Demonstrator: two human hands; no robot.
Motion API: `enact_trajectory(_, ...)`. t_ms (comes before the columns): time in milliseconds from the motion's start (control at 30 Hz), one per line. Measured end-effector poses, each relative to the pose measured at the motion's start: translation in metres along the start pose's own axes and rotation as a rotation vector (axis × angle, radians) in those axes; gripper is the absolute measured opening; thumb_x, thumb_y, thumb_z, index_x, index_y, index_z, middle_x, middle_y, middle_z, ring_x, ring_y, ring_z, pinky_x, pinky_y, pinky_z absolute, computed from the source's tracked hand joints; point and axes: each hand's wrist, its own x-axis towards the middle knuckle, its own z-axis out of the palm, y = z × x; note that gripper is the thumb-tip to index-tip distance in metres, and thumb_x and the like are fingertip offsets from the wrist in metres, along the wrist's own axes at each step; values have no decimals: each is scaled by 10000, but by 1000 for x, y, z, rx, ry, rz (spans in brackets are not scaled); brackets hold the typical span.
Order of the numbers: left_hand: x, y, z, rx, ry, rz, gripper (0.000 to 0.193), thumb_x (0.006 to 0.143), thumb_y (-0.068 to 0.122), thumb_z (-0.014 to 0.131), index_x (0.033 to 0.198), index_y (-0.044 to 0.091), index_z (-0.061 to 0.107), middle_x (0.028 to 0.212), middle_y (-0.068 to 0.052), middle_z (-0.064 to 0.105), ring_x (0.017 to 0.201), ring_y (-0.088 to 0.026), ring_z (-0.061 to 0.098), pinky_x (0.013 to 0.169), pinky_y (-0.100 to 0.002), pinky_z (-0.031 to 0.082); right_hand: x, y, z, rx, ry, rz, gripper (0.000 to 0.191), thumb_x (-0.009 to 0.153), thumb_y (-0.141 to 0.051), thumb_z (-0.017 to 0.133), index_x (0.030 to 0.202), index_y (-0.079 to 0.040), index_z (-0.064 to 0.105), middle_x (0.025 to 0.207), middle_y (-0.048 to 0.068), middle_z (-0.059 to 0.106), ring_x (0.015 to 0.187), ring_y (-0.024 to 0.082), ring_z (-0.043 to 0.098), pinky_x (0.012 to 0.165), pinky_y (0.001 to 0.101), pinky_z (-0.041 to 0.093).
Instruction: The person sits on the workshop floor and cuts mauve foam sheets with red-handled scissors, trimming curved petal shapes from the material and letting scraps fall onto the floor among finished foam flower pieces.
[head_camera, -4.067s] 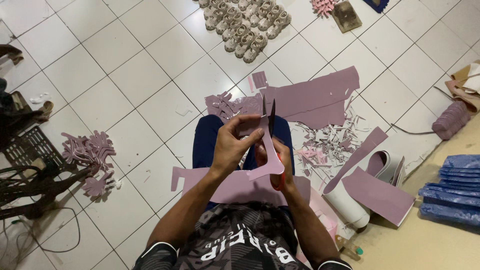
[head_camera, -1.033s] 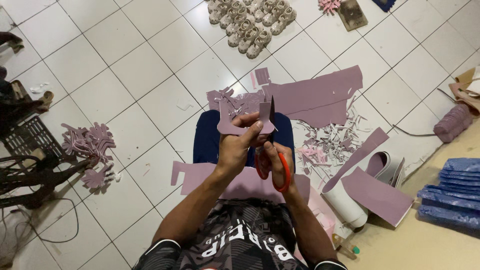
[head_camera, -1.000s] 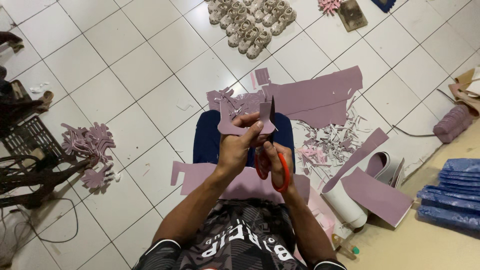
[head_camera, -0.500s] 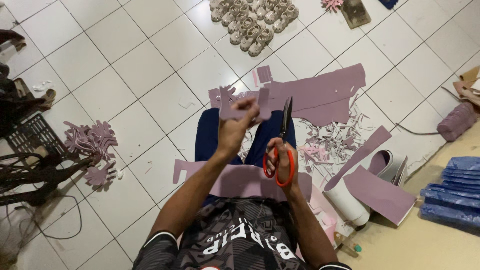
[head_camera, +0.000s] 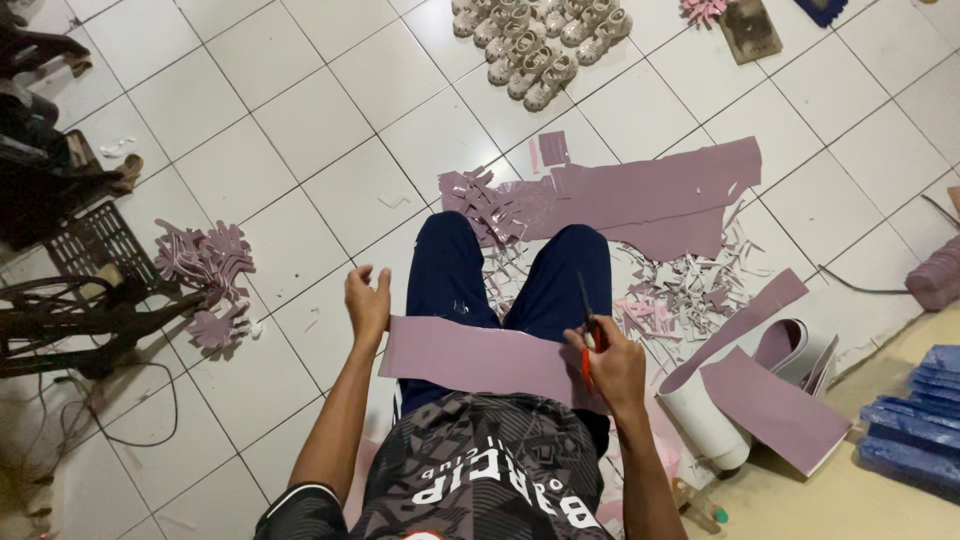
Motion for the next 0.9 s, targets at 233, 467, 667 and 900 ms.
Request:
enact_trajectory(233, -47, -64, -35, -616, -409, -853, 906, 976, 699, 569, 1378, -111, 520, 1084, -154, 588, 1039, -284, 567, 850, -418, 557, -4, 29, 7, -111, -258, -323, 392, 686, -186, 830, 1036, -87, 686, 927, 150, 722, 882, 385, 694, 740, 455, 542)
enact_trajectory(467, -51, -45, -47, -1522, -484, -534, 942, 945, 755, 577, 1506, 4, 488, 1326, -104, 584, 1257, -252, 555, 1004, -395, 505, 31, 15, 11, -17, -284, -232, 349, 771, -157, 818, 1061, -62, 648, 928, 126, 723, 868, 298, 736, 745, 397, 576)
enact_trajectory(667, -67, -14, -28, -1700, -673, -377, 842, 820, 638, 623, 1415, 55, 498, 1392, -149, 607, 1303, -321, 578, 1025, -525, 557, 68, -22, 24, 12, -241, -342, 362, 788, -112, 852, 1074, -38, 643, 944, 131, 719, 888, 295, 722, 764, 395, 557)
enact_trajectory(900, -71, -6, 15, -1126, -579, -388, 300, 1027, 96, 598, 1261, -89, 560, 1159, -185, 662, 997, -292, 708, 851, -459, 651, 59, -53, 38, 70, 116, -407, 430, 795, -155, 887, 1132, -45, 644, 1055, 104, 731, 956, 275, 722, 806, 378, 564)
